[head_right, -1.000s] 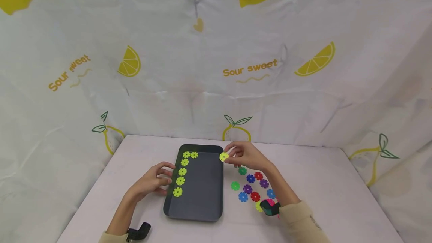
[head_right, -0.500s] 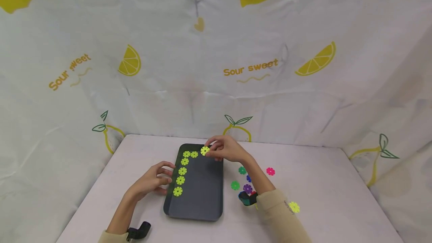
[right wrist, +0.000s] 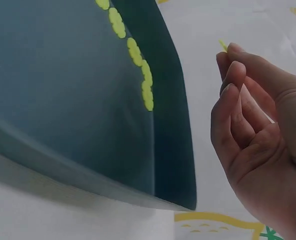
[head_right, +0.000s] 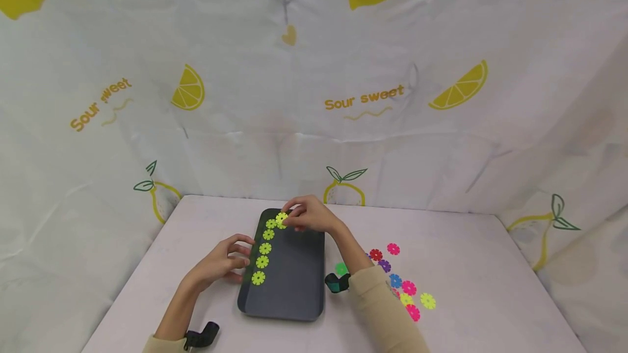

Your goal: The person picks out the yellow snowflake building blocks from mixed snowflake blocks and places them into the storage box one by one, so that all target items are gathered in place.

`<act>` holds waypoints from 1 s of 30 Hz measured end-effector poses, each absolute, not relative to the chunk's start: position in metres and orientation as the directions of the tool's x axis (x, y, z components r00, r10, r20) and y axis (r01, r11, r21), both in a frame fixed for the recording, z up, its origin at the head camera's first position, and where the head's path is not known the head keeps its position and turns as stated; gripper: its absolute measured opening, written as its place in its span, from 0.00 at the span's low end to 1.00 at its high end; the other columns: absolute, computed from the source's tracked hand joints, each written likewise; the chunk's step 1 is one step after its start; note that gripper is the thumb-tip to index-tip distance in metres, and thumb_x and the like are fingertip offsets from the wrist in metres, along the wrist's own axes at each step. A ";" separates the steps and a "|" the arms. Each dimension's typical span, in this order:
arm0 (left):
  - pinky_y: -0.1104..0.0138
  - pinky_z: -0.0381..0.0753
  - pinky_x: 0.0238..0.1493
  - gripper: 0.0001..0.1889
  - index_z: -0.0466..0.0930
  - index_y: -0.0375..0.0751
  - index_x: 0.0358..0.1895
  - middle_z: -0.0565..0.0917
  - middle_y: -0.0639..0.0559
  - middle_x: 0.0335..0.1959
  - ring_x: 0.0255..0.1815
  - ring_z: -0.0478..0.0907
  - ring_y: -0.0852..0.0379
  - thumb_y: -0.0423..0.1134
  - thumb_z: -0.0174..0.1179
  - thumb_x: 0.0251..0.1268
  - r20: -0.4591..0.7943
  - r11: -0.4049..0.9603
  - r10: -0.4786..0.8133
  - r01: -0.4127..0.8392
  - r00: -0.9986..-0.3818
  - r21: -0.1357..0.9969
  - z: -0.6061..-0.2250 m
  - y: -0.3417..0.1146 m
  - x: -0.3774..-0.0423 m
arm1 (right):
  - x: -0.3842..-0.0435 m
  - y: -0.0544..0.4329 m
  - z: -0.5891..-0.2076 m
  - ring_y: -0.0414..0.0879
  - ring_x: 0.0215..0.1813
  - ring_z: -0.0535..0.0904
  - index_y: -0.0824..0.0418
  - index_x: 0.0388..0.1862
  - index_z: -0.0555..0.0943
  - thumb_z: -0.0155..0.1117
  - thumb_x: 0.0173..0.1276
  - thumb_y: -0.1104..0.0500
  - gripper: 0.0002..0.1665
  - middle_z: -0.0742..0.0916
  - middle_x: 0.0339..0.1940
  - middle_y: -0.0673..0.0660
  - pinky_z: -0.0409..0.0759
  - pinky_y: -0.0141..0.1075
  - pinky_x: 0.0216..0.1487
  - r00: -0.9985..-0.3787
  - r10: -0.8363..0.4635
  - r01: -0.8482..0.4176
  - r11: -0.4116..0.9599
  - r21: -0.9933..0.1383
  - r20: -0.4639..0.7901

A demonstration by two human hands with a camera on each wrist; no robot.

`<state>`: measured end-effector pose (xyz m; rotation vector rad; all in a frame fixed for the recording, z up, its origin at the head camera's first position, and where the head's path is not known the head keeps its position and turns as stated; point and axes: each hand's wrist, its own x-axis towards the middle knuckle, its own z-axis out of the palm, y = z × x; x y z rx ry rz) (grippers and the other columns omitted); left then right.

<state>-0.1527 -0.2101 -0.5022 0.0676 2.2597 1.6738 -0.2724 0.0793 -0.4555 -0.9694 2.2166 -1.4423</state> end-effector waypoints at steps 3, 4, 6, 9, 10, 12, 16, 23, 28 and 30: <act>0.56 0.93 0.37 0.31 0.73 0.39 0.72 0.81 0.34 0.58 0.47 0.85 0.48 0.30 0.66 0.65 -0.234 0.309 0.230 -0.157 -0.945 0.938 -0.501 -0.210 -0.153 | -0.275 0.072 -0.462 0.79 0.37 0.85 0.68 0.60 0.85 0.73 0.73 0.67 0.18 0.92 0.42 0.76 0.84 0.31 0.31 -0.719 -0.693 -0.332 0.271 -0.903 0.057; 0.56 0.93 0.37 0.30 0.73 0.39 0.72 0.81 0.34 0.58 0.47 0.85 0.48 0.30 0.66 0.65 -0.235 0.310 0.230 -0.158 -0.944 0.938 -0.501 -0.211 -0.153 | -0.275 0.070 -0.464 0.77 0.37 0.86 0.68 0.60 0.85 0.73 0.73 0.67 0.18 0.92 0.43 0.77 0.84 0.31 0.31 -0.719 -0.694 -0.326 0.276 -0.904 0.047; 0.56 0.93 0.37 0.30 0.73 0.39 0.72 0.81 0.34 0.58 0.47 0.85 0.48 0.30 0.66 0.65 -0.235 0.310 0.230 -0.158 -0.944 0.938 -0.501 -0.211 -0.153 | -0.277 0.066 -0.468 0.69 0.33 0.88 0.69 0.61 0.85 0.73 0.74 0.65 0.19 0.92 0.43 0.77 0.84 0.32 0.32 -0.718 -0.696 -0.315 0.285 -0.905 0.031; 0.56 0.93 0.37 0.30 0.72 0.38 0.72 0.81 0.34 0.58 0.46 0.85 0.48 0.30 0.66 0.66 -0.232 0.309 0.233 -0.154 -0.945 0.938 -0.501 -0.211 -0.153 | -0.279 0.061 -0.476 0.51 0.29 0.88 0.70 0.61 0.84 0.73 0.74 0.65 0.19 0.94 0.42 0.72 0.86 0.33 0.32 -0.727 -0.687 -0.297 0.310 -0.903 0.004; 0.56 0.93 0.37 0.30 0.72 0.38 0.72 0.81 0.34 0.58 0.46 0.85 0.48 0.30 0.66 0.66 -0.230 0.309 0.234 -0.152 -0.945 0.939 -0.501 -0.211 -0.153 | -0.280 0.059 -0.478 0.45 0.28 0.88 0.70 0.61 0.85 0.73 0.74 0.65 0.19 0.94 0.42 0.70 0.87 0.33 0.32 -0.735 -0.678 -0.284 0.321 -0.903 -0.009; 0.56 0.94 0.37 0.30 0.72 0.38 0.72 0.81 0.34 0.58 0.47 0.85 0.48 0.31 0.66 0.66 -0.227 0.308 0.237 -0.149 -0.945 0.940 -0.501 -0.210 -0.153 | -0.281 0.057 -0.483 0.39 0.28 0.86 0.71 0.61 0.85 0.73 0.74 0.65 0.19 0.94 0.41 0.68 0.88 0.33 0.33 -0.749 -0.662 -0.260 0.341 -0.903 -0.034; 0.56 0.94 0.37 0.31 0.72 0.38 0.73 0.81 0.34 0.59 0.47 0.85 0.48 0.31 0.66 0.66 -0.226 0.308 0.238 -0.147 -0.945 0.940 -0.501 -0.210 -0.152 | -0.280 0.056 -0.490 0.37 0.27 0.85 0.73 0.61 0.84 0.72 0.74 0.67 0.19 0.94 0.40 0.70 0.88 0.34 0.33 -0.767 -0.638 -0.229 0.375 -0.898 -0.071; 0.55 0.94 0.37 0.31 0.72 0.38 0.72 0.81 0.33 0.58 0.46 0.86 0.48 0.30 0.66 0.65 -0.226 0.309 0.236 -0.148 -0.945 0.939 -0.500 -0.209 -0.152 | -0.276 0.059 -0.495 0.36 0.26 0.85 0.73 0.60 0.85 0.72 0.73 0.67 0.19 0.94 0.38 0.70 0.89 0.34 0.34 -0.778 -0.618 -0.215 0.437 -0.873 -0.117; 0.55 0.94 0.37 0.31 0.72 0.37 0.72 0.81 0.33 0.58 0.46 0.86 0.48 0.30 0.66 0.65 -0.226 0.305 0.238 -0.148 -0.945 0.941 -0.499 -0.209 -0.152 | -0.276 0.060 -0.497 0.36 0.25 0.85 0.71 0.59 0.86 0.74 0.73 0.66 0.18 0.94 0.37 0.68 0.89 0.34 0.33 -0.772 -0.623 -0.228 0.450 -0.863 -0.121; 0.55 0.94 0.37 0.31 0.72 0.37 0.72 0.81 0.34 0.58 0.45 0.86 0.48 0.30 0.66 0.65 -0.227 0.306 0.236 -0.149 -0.945 0.940 -0.499 -0.208 -0.152 | -0.276 0.061 -0.498 0.36 0.25 0.85 0.71 0.58 0.86 0.74 0.73 0.65 0.18 0.94 0.36 0.67 0.89 0.34 0.33 -0.772 -0.625 -0.237 0.456 -0.858 -0.119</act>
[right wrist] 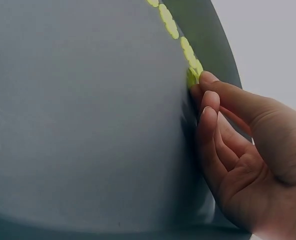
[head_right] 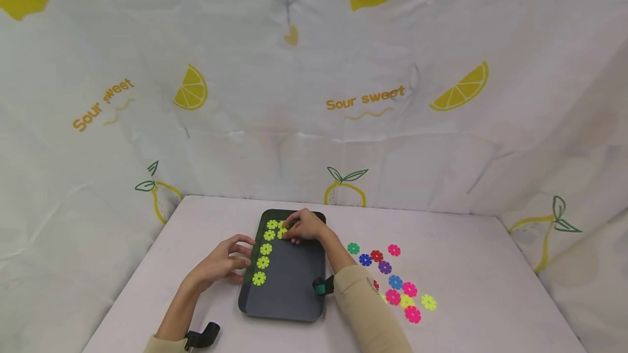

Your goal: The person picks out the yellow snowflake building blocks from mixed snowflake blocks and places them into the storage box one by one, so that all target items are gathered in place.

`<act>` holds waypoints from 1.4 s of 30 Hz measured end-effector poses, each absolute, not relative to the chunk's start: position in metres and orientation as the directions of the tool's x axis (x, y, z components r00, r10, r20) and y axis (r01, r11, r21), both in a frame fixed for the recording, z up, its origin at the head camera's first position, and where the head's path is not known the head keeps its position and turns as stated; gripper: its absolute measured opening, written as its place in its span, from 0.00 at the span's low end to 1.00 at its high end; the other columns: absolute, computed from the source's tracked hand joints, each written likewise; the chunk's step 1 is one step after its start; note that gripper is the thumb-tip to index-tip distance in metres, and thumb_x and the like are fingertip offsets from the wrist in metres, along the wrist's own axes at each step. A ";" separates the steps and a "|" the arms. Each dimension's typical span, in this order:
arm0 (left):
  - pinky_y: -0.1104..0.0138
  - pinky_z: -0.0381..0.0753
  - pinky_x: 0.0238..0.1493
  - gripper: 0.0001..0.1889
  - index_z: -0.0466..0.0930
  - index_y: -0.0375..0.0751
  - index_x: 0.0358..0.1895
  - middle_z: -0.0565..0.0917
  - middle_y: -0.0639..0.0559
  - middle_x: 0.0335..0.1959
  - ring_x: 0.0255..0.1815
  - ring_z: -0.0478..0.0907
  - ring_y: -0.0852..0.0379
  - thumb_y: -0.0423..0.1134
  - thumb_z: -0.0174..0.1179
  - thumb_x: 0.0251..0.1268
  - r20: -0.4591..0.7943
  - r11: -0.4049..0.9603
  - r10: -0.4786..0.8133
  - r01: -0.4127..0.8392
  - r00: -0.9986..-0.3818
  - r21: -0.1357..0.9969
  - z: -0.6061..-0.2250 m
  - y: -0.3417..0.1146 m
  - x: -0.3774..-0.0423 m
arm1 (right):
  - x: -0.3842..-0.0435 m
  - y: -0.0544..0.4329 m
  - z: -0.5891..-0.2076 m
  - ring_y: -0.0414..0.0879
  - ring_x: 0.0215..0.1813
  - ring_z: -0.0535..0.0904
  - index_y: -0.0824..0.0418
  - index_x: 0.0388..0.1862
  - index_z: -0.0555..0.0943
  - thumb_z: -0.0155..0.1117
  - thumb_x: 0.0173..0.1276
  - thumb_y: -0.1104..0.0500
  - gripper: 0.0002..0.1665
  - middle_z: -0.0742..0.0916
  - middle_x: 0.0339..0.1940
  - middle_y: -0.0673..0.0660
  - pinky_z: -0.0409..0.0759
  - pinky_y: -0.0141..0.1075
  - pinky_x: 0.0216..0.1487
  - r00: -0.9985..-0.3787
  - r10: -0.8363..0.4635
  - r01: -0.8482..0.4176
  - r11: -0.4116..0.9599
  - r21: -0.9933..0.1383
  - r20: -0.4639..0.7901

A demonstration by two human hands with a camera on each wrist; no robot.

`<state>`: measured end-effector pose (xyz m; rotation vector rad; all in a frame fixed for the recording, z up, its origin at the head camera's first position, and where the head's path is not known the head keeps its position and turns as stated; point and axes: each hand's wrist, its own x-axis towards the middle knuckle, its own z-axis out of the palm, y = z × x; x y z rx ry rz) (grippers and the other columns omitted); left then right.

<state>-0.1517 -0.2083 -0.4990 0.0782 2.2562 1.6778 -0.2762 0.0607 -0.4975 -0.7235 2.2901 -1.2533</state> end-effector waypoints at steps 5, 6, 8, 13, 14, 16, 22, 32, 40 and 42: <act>0.55 0.94 0.36 0.30 0.73 0.37 0.71 0.81 0.34 0.57 0.45 0.86 0.48 0.30 0.66 0.65 -0.230 0.313 0.230 -0.151 -0.946 0.938 -0.499 -0.208 -0.152 | -0.276 0.060 -0.499 0.36 0.25 0.85 0.69 0.57 0.87 0.75 0.72 0.65 0.17 0.95 0.37 0.66 0.88 0.32 0.31 -0.779 -0.616 -0.245 0.472 -0.847 -0.118; 0.55 0.94 0.36 0.30 0.73 0.38 0.71 0.81 0.34 0.57 0.45 0.86 0.48 0.30 0.66 0.65 -0.230 0.314 0.229 -0.152 -0.946 0.937 -0.499 -0.208 -0.152 | -0.276 0.059 -0.499 0.36 0.25 0.85 0.69 0.57 0.87 0.75 0.72 0.65 0.17 0.95 0.37 0.66 0.88 0.32 0.31 -0.779 -0.616 -0.248 0.474 -0.845 -0.117; 0.56 0.94 0.36 0.30 0.73 0.38 0.71 0.81 0.34 0.57 0.44 0.86 0.48 0.30 0.66 0.65 -0.229 0.315 0.226 -0.152 -0.947 0.937 -0.499 -0.208 -0.151 | -0.276 0.059 -0.499 0.36 0.24 0.84 0.69 0.57 0.87 0.75 0.72 0.64 0.17 0.95 0.38 0.65 0.88 0.32 0.31 -0.782 -0.612 -0.250 0.480 -0.841 -0.116; 0.56 0.94 0.36 0.30 0.73 0.38 0.71 0.81 0.34 0.57 0.44 0.86 0.48 0.29 0.66 0.64 -0.230 0.315 0.225 -0.153 -0.947 0.937 -0.498 -0.208 -0.151 | -0.276 0.059 -0.498 0.36 0.25 0.85 0.69 0.56 0.87 0.75 0.72 0.64 0.16 0.95 0.37 0.65 0.88 0.34 0.31 -0.780 -0.617 -0.268 0.485 -0.832 -0.109; 0.56 0.94 0.37 0.30 0.73 0.38 0.71 0.81 0.34 0.57 0.45 0.86 0.48 0.29 0.66 0.64 -0.231 0.314 0.226 -0.154 -0.946 0.937 -0.498 -0.208 -0.151 | -0.275 0.059 -0.498 0.36 0.25 0.85 0.69 0.56 0.87 0.75 0.72 0.64 0.16 0.95 0.37 0.65 0.89 0.34 0.31 -0.779 -0.618 -0.267 0.486 -0.832 -0.111; 0.55 0.94 0.37 0.30 0.72 0.38 0.71 0.81 0.34 0.57 0.45 0.86 0.48 0.29 0.65 0.64 -0.232 0.311 0.230 -0.155 -0.945 0.938 -0.498 -0.208 -0.151 | -0.275 0.059 -0.497 0.37 0.25 0.85 0.69 0.56 0.88 0.75 0.72 0.64 0.16 0.95 0.38 0.65 0.89 0.34 0.32 -0.776 -0.620 -0.266 0.489 -0.831 -0.117; 0.55 0.94 0.37 0.30 0.72 0.38 0.71 0.80 0.34 0.58 0.46 0.86 0.48 0.30 0.65 0.65 -0.230 0.310 0.236 -0.151 -0.944 0.939 -0.499 -0.209 -0.152 | -0.275 0.060 -0.491 0.39 0.27 0.87 0.70 0.56 0.87 0.75 0.72 0.64 0.17 0.95 0.38 0.65 0.90 0.35 0.33 -0.770 -0.628 -0.274 0.487 -0.829 -0.115; 0.55 0.94 0.37 0.29 0.72 0.37 0.71 0.80 0.33 0.57 0.44 0.85 0.48 0.29 0.65 0.66 -0.222 0.308 0.240 -0.143 -0.945 0.941 -0.500 -0.209 -0.153 | -0.275 0.073 -0.473 0.43 0.30 0.88 0.72 0.60 0.85 0.72 0.75 0.63 0.19 0.94 0.40 0.68 0.90 0.38 0.35 -0.763 -0.643 -0.293 0.435 -0.851 -0.067; 0.55 0.94 0.37 0.29 0.73 0.37 0.71 0.80 0.33 0.58 0.45 0.85 0.48 0.29 0.65 0.66 -0.222 0.309 0.238 -0.143 -0.945 0.940 -0.500 -0.210 -0.152 | -0.271 0.094 -0.461 0.48 0.33 0.89 0.72 0.62 0.84 0.73 0.75 0.61 0.22 0.92 0.45 0.76 0.92 0.41 0.38 -0.775 -0.631 -0.287 0.397 -0.872 -0.032; 0.55 0.94 0.37 0.29 0.72 0.37 0.72 0.80 0.33 0.58 0.46 0.85 0.48 0.29 0.65 0.66 -0.223 0.307 0.238 -0.145 -0.945 0.941 -0.500 -0.210 -0.152 | -0.269 0.100 -0.457 0.48 0.33 0.89 0.72 0.62 0.84 0.73 0.75 0.59 0.22 0.92 0.45 0.76 0.92 0.41 0.38 -0.779 -0.627 -0.302 0.396 -0.867 -0.015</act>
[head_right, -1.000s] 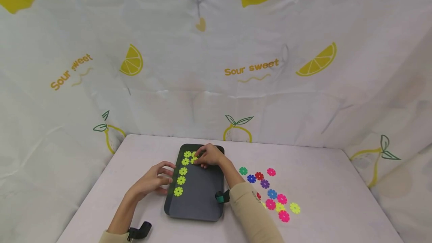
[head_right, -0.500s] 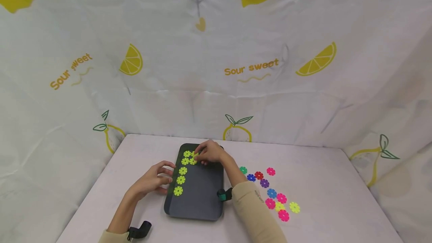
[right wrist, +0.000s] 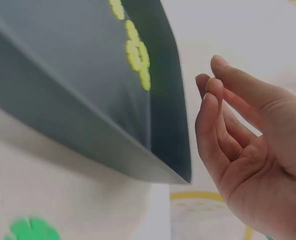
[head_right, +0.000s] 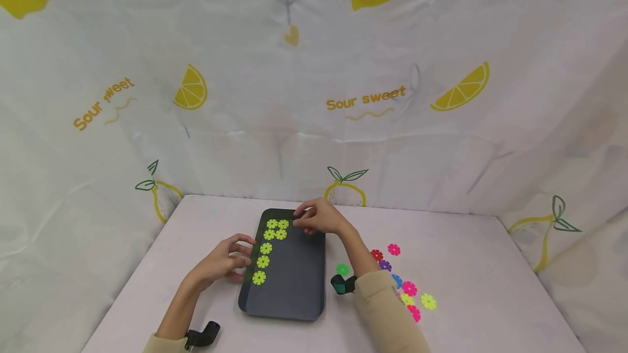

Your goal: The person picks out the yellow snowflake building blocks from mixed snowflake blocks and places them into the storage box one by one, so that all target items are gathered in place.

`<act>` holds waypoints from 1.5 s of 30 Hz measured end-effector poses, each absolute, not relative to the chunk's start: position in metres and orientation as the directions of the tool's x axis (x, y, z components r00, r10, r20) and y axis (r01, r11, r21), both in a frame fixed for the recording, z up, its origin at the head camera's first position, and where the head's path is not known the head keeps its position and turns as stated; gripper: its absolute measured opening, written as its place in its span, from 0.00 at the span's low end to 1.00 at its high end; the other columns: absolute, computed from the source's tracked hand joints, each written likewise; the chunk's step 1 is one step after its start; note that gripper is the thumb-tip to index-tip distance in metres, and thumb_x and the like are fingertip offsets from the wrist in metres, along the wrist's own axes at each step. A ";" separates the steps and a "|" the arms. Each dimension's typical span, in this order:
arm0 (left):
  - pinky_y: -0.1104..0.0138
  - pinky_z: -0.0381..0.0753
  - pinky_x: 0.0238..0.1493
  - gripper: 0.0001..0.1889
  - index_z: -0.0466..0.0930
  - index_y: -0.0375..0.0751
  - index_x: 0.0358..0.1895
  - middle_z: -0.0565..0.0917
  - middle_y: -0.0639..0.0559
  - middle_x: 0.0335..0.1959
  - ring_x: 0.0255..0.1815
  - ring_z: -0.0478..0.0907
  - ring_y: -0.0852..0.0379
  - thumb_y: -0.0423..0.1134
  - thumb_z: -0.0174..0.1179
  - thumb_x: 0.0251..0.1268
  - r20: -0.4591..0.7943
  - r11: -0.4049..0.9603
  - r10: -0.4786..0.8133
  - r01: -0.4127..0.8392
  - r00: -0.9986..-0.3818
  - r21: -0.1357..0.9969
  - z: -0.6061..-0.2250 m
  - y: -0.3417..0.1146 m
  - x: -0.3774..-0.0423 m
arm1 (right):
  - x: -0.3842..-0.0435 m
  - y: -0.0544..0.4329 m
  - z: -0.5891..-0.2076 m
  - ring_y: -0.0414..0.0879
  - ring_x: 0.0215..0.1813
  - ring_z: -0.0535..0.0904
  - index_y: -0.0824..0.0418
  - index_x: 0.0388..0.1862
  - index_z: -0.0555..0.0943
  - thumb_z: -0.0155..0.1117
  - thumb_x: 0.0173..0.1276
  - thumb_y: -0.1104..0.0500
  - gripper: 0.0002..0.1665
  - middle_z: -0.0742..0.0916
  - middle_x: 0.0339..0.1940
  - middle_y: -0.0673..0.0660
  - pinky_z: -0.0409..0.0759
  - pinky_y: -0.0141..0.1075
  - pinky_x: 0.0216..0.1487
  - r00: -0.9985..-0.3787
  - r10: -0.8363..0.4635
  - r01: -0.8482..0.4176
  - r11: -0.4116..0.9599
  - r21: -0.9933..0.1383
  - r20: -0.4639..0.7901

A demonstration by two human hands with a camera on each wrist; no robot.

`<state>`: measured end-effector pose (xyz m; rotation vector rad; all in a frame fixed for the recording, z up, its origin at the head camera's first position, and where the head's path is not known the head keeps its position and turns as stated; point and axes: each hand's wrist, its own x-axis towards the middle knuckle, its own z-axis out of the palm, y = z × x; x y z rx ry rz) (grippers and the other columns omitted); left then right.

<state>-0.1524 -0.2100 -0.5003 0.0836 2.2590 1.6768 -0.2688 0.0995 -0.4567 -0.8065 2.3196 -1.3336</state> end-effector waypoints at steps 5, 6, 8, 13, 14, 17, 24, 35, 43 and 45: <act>0.55 0.94 0.37 0.30 0.72 0.37 0.72 0.80 0.33 0.58 0.46 0.85 0.48 0.29 0.65 0.66 -0.226 0.304 0.236 -0.149 -0.945 0.941 -0.500 -0.211 -0.152 | -0.261 0.112 -0.447 0.48 0.33 0.89 0.65 0.59 0.87 0.74 0.75 0.58 0.19 0.93 0.41 0.67 0.91 0.39 0.38 -0.795 -0.607 -0.332 0.418 -0.845 0.012; 0.55 0.94 0.37 0.30 0.72 0.37 0.72 0.80 0.32 0.58 0.46 0.85 0.48 0.29 0.65 0.66 -0.226 0.304 0.235 -0.150 -0.945 0.941 -0.500 -0.211 -0.152 | -0.260 0.115 -0.445 0.48 0.33 0.88 0.64 0.59 0.87 0.74 0.75 0.57 0.18 0.94 0.41 0.65 0.91 0.38 0.37 -0.797 -0.604 -0.337 0.423 -0.841 0.015; 0.55 0.94 0.37 0.30 0.72 0.37 0.72 0.80 0.32 0.58 0.46 0.85 0.48 0.29 0.66 0.66 -0.227 0.305 0.233 -0.151 -0.946 0.940 -0.500 -0.211 -0.151 | -0.258 0.120 -0.441 0.49 0.32 0.88 0.64 0.59 0.87 0.74 0.75 0.57 0.18 0.94 0.40 0.62 0.91 0.38 0.37 -0.800 -0.599 -0.347 0.431 -0.833 0.023; 0.55 0.94 0.37 0.30 0.72 0.36 0.72 0.81 0.33 0.58 0.45 0.85 0.48 0.29 0.66 0.66 -0.226 0.313 0.229 -0.149 -0.947 0.938 -0.501 -0.211 -0.150 | -0.251 0.136 -0.434 0.57 0.33 0.89 0.67 0.59 0.87 0.74 0.75 0.57 0.20 0.94 0.40 0.63 0.92 0.39 0.37 -0.801 -0.597 -0.376 0.433 -0.819 0.052; 0.55 0.94 0.37 0.30 0.72 0.37 0.72 0.81 0.33 0.58 0.45 0.85 0.48 0.29 0.66 0.66 -0.226 0.314 0.229 -0.148 -0.947 0.938 -0.501 -0.211 -0.150 | -0.249 0.139 -0.432 0.58 0.33 0.89 0.68 0.59 0.86 0.74 0.75 0.57 0.20 0.93 0.40 0.64 0.92 0.40 0.37 -0.801 -0.596 -0.379 0.435 -0.817 0.054; 0.55 0.94 0.37 0.30 0.72 0.36 0.72 0.81 0.33 0.58 0.45 0.85 0.49 0.29 0.66 0.66 -0.223 0.313 0.230 -0.145 -0.947 0.938 -0.500 -0.210 -0.150 | -0.244 0.152 -0.428 0.53 0.32 0.89 0.68 0.59 0.86 0.73 0.76 0.57 0.19 0.94 0.40 0.64 0.92 0.40 0.37 -0.803 -0.593 -0.380 0.444 -0.811 0.052; 0.56 0.94 0.37 0.30 0.72 0.37 0.72 0.80 0.33 0.58 0.46 0.85 0.48 0.30 0.66 0.66 -0.223 0.310 0.235 -0.144 -0.946 0.940 -0.501 -0.211 -0.151 | -0.232 0.190 -0.431 0.55 0.32 0.90 0.68 0.59 0.85 0.73 0.76 0.55 0.21 0.93 0.44 0.69 0.92 0.35 0.37 -0.828 -0.560 -0.342 0.487 -0.804 0.013; 0.55 0.94 0.38 0.30 0.72 0.38 0.72 0.80 0.33 0.59 0.47 0.85 0.48 0.30 0.66 0.66 -0.229 0.307 0.234 -0.151 -0.945 0.940 -0.502 -0.211 -0.152 | -0.205 0.235 -0.437 0.59 0.33 0.90 0.70 0.61 0.84 0.72 0.77 0.57 0.21 0.92 0.45 0.71 0.92 0.37 0.38 -0.821 -0.570 -0.301 0.494 -0.816 -0.042; 0.55 0.94 0.38 0.30 0.72 0.38 0.72 0.80 0.33 0.59 0.47 0.85 0.48 0.30 0.66 0.66 -0.232 0.303 0.232 -0.157 -0.944 0.940 -0.501 -0.210 -0.151 | -0.185 0.253 -0.448 0.57 0.31 0.88 0.73 0.62 0.82 0.70 0.77 0.61 0.21 0.91 0.43 0.69 0.92 0.36 0.37 -0.793 -0.602 -0.247 0.459 -0.853 -0.094; 0.55 0.94 0.38 0.30 0.72 0.38 0.72 0.80 0.33 0.59 0.47 0.85 0.48 0.30 0.66 0.67 -0.233 0.303 0.234 -0.157 -0.944 0.940 -0.501 -0.210 -0.152 | -0.180 0.257 -0.453 0.59 0.30 0.87 0.74 0.61 0.82 0.70 0.77 0.62 0.21 0.91 0.41 0.67 0.91 0.35 0.36 -0.774 -0.626 -0.248 0.441 -0.863 -0.098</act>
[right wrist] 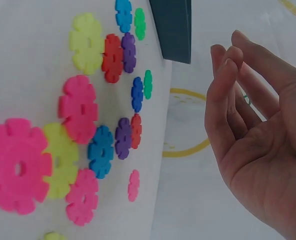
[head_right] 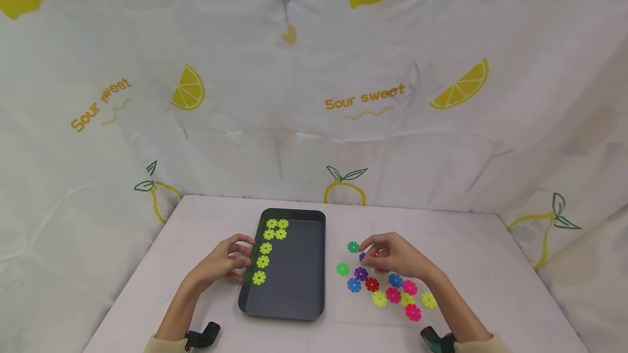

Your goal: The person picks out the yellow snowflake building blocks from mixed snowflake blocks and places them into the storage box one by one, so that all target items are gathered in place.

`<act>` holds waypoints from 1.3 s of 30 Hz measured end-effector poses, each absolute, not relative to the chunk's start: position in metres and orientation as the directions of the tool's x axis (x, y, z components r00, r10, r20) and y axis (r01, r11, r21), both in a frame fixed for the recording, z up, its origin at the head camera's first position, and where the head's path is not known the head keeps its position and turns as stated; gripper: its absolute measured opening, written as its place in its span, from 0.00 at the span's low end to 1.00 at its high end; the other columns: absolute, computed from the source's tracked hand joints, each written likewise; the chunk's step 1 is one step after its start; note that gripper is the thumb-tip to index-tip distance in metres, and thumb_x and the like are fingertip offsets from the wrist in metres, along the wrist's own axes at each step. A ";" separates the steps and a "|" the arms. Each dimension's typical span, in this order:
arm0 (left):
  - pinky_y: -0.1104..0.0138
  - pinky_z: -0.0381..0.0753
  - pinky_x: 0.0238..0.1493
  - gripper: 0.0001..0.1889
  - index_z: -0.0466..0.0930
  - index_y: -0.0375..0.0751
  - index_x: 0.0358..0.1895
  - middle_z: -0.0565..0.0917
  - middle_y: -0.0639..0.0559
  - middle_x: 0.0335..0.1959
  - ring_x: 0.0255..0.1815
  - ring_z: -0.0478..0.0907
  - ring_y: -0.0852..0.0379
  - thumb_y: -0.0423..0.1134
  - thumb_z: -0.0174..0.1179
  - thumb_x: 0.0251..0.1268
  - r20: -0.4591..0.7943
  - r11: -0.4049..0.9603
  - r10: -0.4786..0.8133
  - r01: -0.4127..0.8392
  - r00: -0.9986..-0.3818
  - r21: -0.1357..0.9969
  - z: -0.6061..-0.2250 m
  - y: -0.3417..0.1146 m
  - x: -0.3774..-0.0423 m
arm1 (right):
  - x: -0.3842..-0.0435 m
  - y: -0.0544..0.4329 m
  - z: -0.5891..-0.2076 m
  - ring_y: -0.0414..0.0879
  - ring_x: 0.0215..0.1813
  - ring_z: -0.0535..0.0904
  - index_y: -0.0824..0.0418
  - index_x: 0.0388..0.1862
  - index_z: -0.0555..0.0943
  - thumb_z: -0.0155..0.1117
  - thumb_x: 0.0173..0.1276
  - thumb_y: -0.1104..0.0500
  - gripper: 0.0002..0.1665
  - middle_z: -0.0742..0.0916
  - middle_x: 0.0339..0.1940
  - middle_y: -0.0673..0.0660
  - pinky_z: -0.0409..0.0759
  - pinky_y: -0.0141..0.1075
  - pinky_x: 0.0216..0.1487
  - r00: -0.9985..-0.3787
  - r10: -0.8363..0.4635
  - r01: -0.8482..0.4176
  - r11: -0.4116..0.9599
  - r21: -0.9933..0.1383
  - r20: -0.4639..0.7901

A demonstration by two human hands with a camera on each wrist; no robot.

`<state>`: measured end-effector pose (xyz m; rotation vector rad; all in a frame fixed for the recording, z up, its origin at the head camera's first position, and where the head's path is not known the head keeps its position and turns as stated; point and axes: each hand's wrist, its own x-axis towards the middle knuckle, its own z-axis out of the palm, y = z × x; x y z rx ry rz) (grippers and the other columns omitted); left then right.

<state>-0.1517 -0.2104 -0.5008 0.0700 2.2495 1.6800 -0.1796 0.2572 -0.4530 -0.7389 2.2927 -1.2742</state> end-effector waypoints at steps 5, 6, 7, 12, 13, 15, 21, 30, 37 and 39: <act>0.55 0.94 0.38 0.30 0.73 0.38 0.72 0.80 0.33 0.59 0.48 0.85 0.48 0.30 0.66 0.66 -0.237 0.306 0.230 -0.161 -0.944 0.938 -0.500 -0.210 -0.152 | -0.166 0.268 -0.467 0.57 0.32 0.88 0.74 0.59 0.83 0.72 0.74 0.64 0.20 0.91 0.41 0.65 0.90 0.32 0.37 -0.724 -0.682 -0.248 0.395 -0.884 -0.101; 0.55 0.94 0.38 0.30 0.73 0.39 0.72 0.80 0.33 0.59 0.48 0.85 0.48 0.30 0.66 0.66 -0.237 0.306 0.229 -0.162 -0.944 0.938 -0.500 -0.210 -0.152 | -0.164 0.269 -0.469 0.55 0.33 0.88 0.73 0.59 0.83 0.73 0.73 0.64 0.20 0.91 0.41 0.64 0.90 0.31 0.38 -0.723 -0.682 -0.234 0.397 -0.887 -0.114; 0.55 0.94 0.38 0.30 0.73 0.39 0.72 0.80 0.33 0.59 0.48 0.85 0.47 0.30 0.66 0.66 -0.236 0.306 0.229 -0.161 -0.944 0.938 -0.500 -0.210 -0.152 | -0.162 0.270 -0.472 0.52 0.33 0.89 0.71 0.59 0.84 0.74 0.72 0.63 0.20 0.91 0.42 0.64 0.90 0.30 0.38 -0.725 -0.675 -0.219 0.410 -0.886 -0.133; 0.55 0.94 0.38 0.30 0.73 0.39 0.72 0.80 0.33 0.60 0.48 0.85 0.47 0.30 0.66 0.66 -0.233 0.305 0.228 -0.157 -0.945 0.939 -0.501 -0.210 -0.152 | -0.155 0.275 -0.485 0.41 0.30 0.85 0.65 0.57 0.87 0.79 0.68 0.61 0.21 0.91 0.44 0.61 0.86 0.26 0.35 -0.725 -0.650 -0.146 0.466 -0.872 -0.226; 0.55 0.94 0.38 0.30 0.73 0.39 0.72 0.80 0.33 0.59 0.48 0.85 0.47 0.30 0.66 0.66 -0.232 0.306 0.227 -0.157 -0.946 0.939 -0.501 -0.210 -0.152 | -0.154 0.276 -0.488 0.39 0.28 0.83 0.64 0.57 0.87 0.80 0.67 0.61 0.21 0.91 0.44 0.61 0.84 0.26 0.34 -0.722 -0.650 -0.140 0.472 -0.870 -0.237; 0.55 0.94 0.38 0.30 0.73 0.39 0.72 0.80 0.33 0.59 0.48 0.84 0.47 0.30 0.66 0.66 -0.233 0.310 0.223 -0.158 -0.947 0.938 -0.501 -0.211 -0.152 | -0.152 0.278 -0.491 0.38 0.27 0.80 0.63 0.57 0.88 0.80 0.67 0.61 0.20 0.90 0.43 0.60 0.82 0.24 0.33 -0.723 -0.645 -0.133 0.483 -0.865 -0.249; 0.56 0.94 0.38 0.30 0.73 0.39 0.72 0.80 0.34 0.59 0.48 0.85 0.47 0.30 0.66 0.66 -0.229 0.311 0.223 -0.154 -0.948 0.938 -0.500 -0.210 -0.151 | -0.148 0.281 -0.496 0.37 0.27 0.74 0.60 0.53 0.90 0.82 0.63 0.63 0.19 0.88 0.39 0.57 0.74 0.24 0.29 -0.751 -0.604 -0.126 0.527 -0.840 -0.266; 0.56 0.93 0.37 0.29 0.73 0.39 0.72 0.80 0.34 0.59 0.47 0.85 0.48 0.30 0.66 0.66 -0.226 0.316 0.223 -0.149 -0.948 0.937 -0.500 -0.209 -0.150 | -0.152 0.287 -0.501 0.35 0.26 0.73 0.55 0.51 0.91 0.85 0.61 0.60 0.18 0.87 0.36 0.52 0.72 0.23 0.28 -0.747 -0.597 -0.142 0.573 -0.807 -0.292; 0.56 0.93 0.37 0.29 0.73 0.39 0.71 0.80 0.34 0.58 0.46 0.85 0.48 0.30 0.66 0.67 -0.226 0.318 0.224 -0.149 -0.948 0.937 -0.500 -0.208 -0.150 | -0.156 0.289 -0.502 0.34 0.25 0.73 0.53 0.47 0.91 0.85 0.61 0.57 0.16 0.87 0.33 0.54 0.72 0.23 0.27 -0.733 -0.620 -0.168 0.563 -0.809 -0.280; 0.56 0.93 0.37 0.29 0.73 0.39 0.71 0.80 0.35 0.58 0.47 0.85 0.48 0.30 0.66 0.67 -0.227 0.317 0.224 -0.149 -0.948 0.937 -0.500 -0.208 -0.150 | -0.156 0.290 -0.503 0.35 0.25 0.73 0.53 0.47 0.91 0.85 0.61 0.56 0.16 0.87 0.32 0.55 0.72 0.23 0.27 -0.734 -0.621 -0.174 0.565 -0.807 -0.277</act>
